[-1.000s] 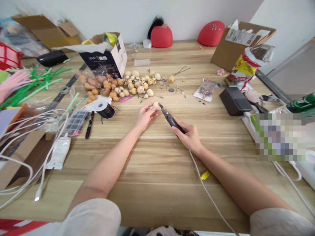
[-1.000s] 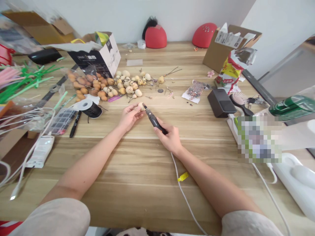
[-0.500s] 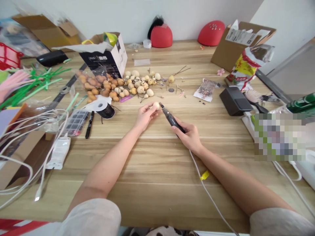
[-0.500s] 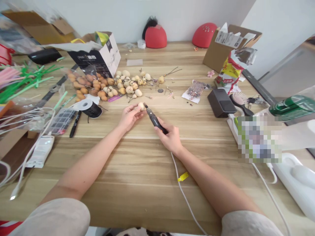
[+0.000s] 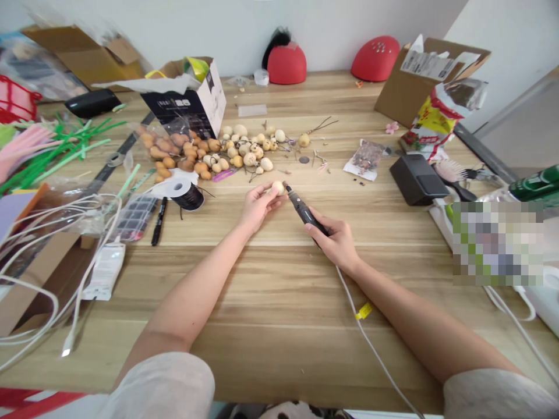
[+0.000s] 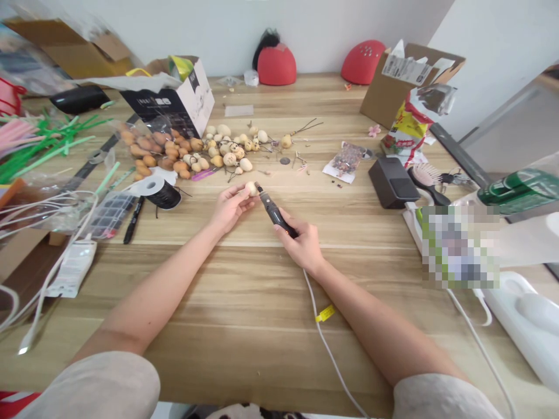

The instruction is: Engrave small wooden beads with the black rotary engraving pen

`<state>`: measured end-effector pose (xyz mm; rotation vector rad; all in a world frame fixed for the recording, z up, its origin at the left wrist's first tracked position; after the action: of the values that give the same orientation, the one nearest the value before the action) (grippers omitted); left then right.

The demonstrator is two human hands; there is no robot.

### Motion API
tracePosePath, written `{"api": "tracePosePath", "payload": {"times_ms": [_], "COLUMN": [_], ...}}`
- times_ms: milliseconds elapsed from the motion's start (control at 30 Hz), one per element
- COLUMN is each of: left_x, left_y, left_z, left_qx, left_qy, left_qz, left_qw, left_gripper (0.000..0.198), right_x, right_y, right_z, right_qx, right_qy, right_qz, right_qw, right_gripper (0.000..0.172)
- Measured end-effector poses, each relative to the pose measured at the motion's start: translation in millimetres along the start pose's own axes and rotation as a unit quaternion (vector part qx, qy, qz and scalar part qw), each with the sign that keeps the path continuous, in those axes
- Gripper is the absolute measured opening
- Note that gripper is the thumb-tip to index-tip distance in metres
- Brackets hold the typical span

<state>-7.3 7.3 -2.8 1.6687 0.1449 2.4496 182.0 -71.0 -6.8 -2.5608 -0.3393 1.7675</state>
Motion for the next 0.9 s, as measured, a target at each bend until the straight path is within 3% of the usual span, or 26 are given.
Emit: {"api": "tracePosePath", "payload": {"times_ms": [900], "left_x": [1.7], "left_y": [1.0], "left_z": [0.9], "left_qx": [-0.002], "left_qy": [0.017], "left_qz": [-0.001], "left_qw": [1.0], "left_gripper": [0.026], "right_x": [0.6], "right_y": [-0.4], "right_z": [-0.8], "right_qx": [-0.003], "right_qy": [-0.002], "right_qz": [0.007], "right_qw": [1.0], "right_gripper": [0.041]}}
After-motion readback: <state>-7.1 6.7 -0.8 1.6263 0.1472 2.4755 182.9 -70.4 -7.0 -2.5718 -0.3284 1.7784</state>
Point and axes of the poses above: each hand's wrist, its own y-axis away from the middle knuckle, its own z-axis out of the palm, x = y × z, the point moved 1 cm from there along -y, towards the middle knuckle, and after that the axes turned 7 degrees about -x, right-handed, at the moved point
